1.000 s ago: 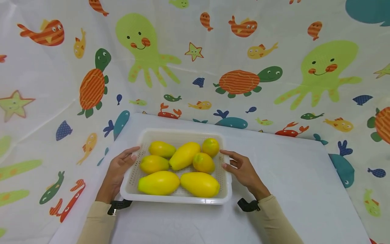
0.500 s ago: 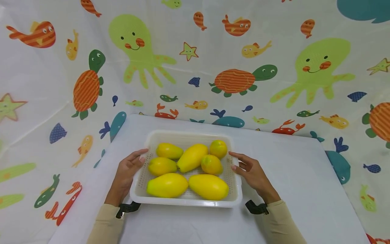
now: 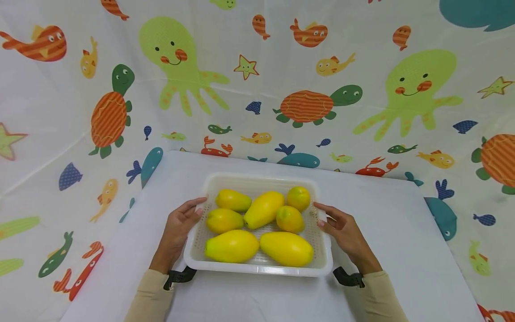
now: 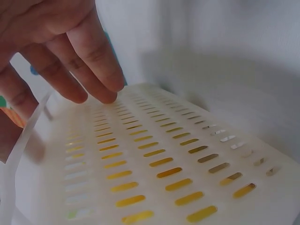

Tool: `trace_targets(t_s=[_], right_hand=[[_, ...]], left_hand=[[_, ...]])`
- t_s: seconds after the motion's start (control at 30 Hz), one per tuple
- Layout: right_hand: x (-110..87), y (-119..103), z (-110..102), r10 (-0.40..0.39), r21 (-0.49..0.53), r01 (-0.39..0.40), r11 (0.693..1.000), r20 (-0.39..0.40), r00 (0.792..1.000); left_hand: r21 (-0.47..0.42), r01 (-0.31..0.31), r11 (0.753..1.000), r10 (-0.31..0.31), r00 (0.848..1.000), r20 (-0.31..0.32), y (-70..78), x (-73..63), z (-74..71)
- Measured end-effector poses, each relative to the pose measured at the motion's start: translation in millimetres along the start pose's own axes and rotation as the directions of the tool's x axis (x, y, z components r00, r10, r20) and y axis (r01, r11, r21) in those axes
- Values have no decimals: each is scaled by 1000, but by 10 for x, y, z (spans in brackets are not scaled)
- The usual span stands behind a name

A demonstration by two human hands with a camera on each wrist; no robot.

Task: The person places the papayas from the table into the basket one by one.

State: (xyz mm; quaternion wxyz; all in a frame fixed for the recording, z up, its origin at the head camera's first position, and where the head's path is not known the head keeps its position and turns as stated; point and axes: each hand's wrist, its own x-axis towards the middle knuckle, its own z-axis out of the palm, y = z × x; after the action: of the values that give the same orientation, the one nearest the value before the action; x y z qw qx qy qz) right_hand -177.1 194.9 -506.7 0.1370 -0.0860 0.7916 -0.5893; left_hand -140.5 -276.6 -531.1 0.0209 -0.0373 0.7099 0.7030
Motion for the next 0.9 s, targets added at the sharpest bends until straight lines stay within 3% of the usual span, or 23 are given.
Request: trace_targets(t_s=[0.2,0.9], right_hand=[[-100,42,-106,4,27,-4,1000,-13,1000],[-359,133,-412,46,-2,-47,999,-98,994]], left_hand=[[-8,-28,1000,29,999,28,-5,22,131],[-40,-36,999,39,996,85,-9,139,531]])
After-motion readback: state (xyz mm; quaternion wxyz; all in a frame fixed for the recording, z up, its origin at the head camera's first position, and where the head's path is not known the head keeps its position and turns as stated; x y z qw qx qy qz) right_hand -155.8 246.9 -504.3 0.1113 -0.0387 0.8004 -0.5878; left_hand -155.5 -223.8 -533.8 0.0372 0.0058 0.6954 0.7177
